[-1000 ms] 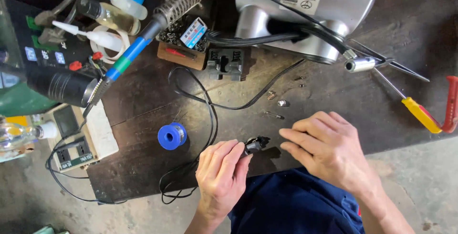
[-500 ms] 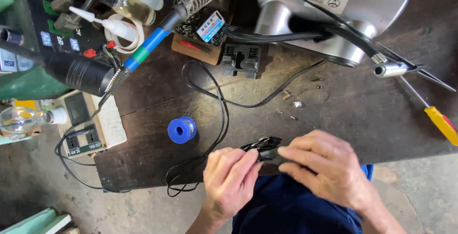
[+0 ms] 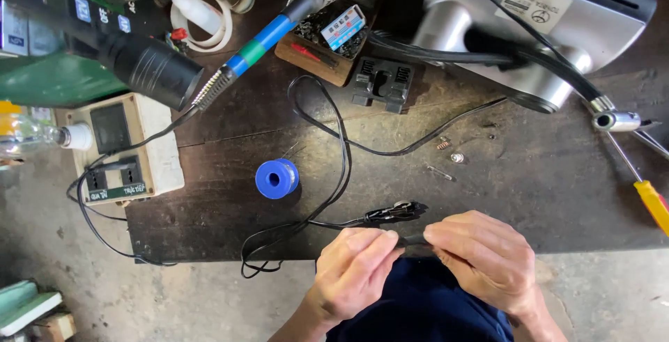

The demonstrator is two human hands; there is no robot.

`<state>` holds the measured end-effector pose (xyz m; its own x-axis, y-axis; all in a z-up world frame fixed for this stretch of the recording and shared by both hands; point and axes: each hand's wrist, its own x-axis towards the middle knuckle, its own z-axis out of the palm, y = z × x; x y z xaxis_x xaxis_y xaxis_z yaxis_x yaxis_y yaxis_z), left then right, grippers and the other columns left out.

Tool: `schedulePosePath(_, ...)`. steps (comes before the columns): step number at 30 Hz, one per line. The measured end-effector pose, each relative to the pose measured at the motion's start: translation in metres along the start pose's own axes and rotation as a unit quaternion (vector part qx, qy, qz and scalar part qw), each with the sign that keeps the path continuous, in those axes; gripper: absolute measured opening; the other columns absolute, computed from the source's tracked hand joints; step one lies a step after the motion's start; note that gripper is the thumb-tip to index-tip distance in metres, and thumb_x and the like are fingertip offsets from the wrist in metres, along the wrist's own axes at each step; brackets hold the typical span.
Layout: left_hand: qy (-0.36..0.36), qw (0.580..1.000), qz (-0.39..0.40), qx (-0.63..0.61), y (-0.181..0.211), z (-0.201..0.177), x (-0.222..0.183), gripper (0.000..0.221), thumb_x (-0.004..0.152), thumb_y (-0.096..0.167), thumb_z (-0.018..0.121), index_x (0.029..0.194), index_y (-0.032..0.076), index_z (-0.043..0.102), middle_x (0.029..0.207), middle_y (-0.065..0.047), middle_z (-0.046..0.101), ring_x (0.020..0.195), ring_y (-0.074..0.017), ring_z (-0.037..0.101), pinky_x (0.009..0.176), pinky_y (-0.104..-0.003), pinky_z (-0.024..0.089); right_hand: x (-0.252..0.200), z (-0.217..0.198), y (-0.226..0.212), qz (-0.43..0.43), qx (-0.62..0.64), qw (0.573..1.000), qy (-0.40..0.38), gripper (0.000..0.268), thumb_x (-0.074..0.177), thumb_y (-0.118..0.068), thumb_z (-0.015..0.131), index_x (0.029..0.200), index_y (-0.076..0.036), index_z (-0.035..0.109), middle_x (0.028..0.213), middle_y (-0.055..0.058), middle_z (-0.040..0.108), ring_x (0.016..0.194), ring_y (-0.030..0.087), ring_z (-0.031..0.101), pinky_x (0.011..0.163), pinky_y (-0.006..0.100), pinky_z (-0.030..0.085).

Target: Reassembling an electrical power plug by fitting wires and metal terminals into the plastic casing and securing them with tools.

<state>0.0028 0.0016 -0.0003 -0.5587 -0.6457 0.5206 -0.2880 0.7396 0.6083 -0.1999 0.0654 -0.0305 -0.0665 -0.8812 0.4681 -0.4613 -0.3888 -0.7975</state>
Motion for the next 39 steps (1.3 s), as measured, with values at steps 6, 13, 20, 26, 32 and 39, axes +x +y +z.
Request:
schedulePosePath(6, 0.062, 0.981, -0.139, -0.122, -0.001, 0.003, -0.021, 0.024, 0.089, -0.003, 0.077, 0.110, 0.001, 0.064, 0.098, -0.012, 0.074, 0.079, -0.0235, 0.072, 0.072, -0.029, 0.062, 0.000, 0.001, 0.000, -0.015, 0.000, 1.000, -0.014, 0.013, 0.084, 0.003, 0.073, 0.096, 0.001, 0.069, 0.090, 0.016, 0.074, 0.074, 0.026, 0.074, 0.067, 0.035, 0.063)
schedulePosePath(13, 0.102, 0.935, -0.236, -0.243, -0.001, 0.003, -0.034, 0.036, 0.082, -0.013, 0.078, 0.112, -0.002, 0.062, 0.100, -0.014, 0.072, 0.083, -0.0213, 0.071, 0.073, -0.026, 0.063, 0.005, 0.006, -0.005, 0.006, -0.015, 1.000, -0.005, 0.014, 0.082, 0.009, 0.075, 0.094, 0.002, 0.069, 0.089, 0.015, 0.075, 0.069, 0.026, 0.072, 0.064, 0.032, 0.062)
schedulePosePath(20, 0.119, 0.885, -0.288, -0.347, 0.005, 0.001, -0.034, 0.033, 0.085, -0.009, 0.076, 0.112, -0.002, 0.059, 0.099, -0.017, 0.072, 0.080, -0.0223, 0.067, 0.072, -0.029, 0.059, 0.012, 0.009, -0.010, 0.025, -0.006, 1.000, -0.012, 0.020, 0.080, -0.003, 0.080, 0.097, 0.002, 0.071, 0.084, 0.011, 0.074, 0.067, 0.023, 0.072, 0.064, 0.030, 0.063)
schedulePosePath(26, 0.121, 0.889, -0.273, -0.347, 0.016, 0.007, -0.016, 0.012, 0.091, -0.008, 0.068, 0.100, 0.000, 0.068, 0.092, -0.016, 0.072, 0.080, -0.0240, 0.068, 0.076, -0.031, 0.056, 0.008, 0.014, -0.011, 0.019, 0.038, 0.998, -0.055, 0.009, 0.083, -0.007, 0.075, 0.090, -0.002, 0.072, 0.088, 0.012, 0.077, 0.072, 0.024, 0.076, 0.072, 0.034, 0.065)
schedulePosePath(32, 0.090, 0.942, -0.262, -0.187, 0.014, 0.006, -0.012, 0.011, 0.090, -0.003, 0.071, 0.098, 0.004, 0.069, 0.089, -0.009, 0.072, 0.075, -0.0182, 0.068, 0.069, -0.026, 0.057, 0.010, 0.014, -0.009, 0.018, -0.015, 0.998, -0.050, 0.011, 0.085, -0.008, 0.077, 0.092, -0.005, 0.069, 0.083, 0.006, 0.074, 0.067, 0.022, 0.068, 0.067, 0.031, 0.060)
schedulePosePath(39, 0.051, 0.962, -0.209, -0.168, 0.014, 0.006, -0.013, 0.007, 0.093, -0.003, 0.067, 0.099, 0.002, 0.067, 0.093, -0.010, 0.072, 0.080, -0.0210, 0.071, 0.076, -0.028, 0.060, 0.009, 0.015, -0.007, -0.027, -0.050, 0.996, -0.061, 0.017, 0.084, -0.003, 0.081, 0.096, -0.003, 0.069, 0.087, 0.007, 0.074, 0.070, 0.022, 0.069, 0.066, 0.032, 0.058)
